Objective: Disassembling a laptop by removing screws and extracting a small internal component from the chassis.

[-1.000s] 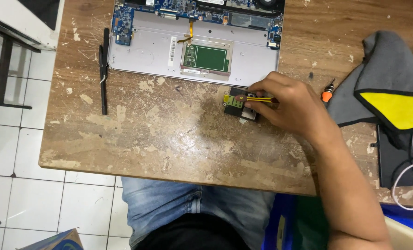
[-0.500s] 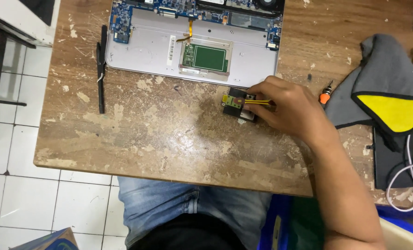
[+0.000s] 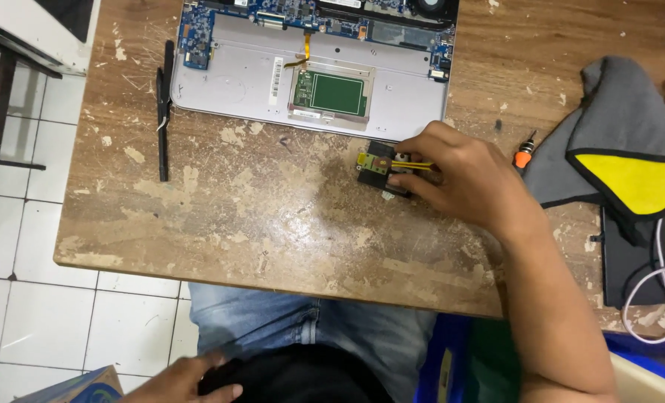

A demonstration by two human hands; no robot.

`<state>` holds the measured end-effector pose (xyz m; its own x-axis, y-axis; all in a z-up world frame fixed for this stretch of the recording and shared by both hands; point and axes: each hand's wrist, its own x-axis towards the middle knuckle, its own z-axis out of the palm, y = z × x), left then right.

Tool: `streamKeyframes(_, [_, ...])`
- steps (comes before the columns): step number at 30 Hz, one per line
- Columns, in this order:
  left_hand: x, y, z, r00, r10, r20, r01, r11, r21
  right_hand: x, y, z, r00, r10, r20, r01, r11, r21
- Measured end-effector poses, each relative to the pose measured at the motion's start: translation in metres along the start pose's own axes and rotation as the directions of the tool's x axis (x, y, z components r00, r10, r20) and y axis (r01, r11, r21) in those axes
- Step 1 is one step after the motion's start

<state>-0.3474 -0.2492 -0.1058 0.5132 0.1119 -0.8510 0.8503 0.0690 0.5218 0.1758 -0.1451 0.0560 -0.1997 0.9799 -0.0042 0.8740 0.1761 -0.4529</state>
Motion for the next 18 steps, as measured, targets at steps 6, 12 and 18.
streamKeyframes(6, [-0.041,0.248,-0.111,0.852,0.517,-0.079,-0.495,0.846,0.196,-0.006,0.016,0.000,0.994,-0.106,-0.021,0.107,0.993,0.042])
streamKeyframes(12, [0.065,0.335,-0.158,0.078,0.983,-0.166,-0.570,0.180,0.801,-0.010,0.023,-0.011,0.994,-0.038,0.106,0.032,0.998,0.054])
streamKeyframes(18, [0.117,0.357,-0.188,0.009,0.996,0.089,-0.256,-0.084,0.963,-0.010,0.033,-0.017,0.982,0.042,0.182,-0.055,0.996,0.067])
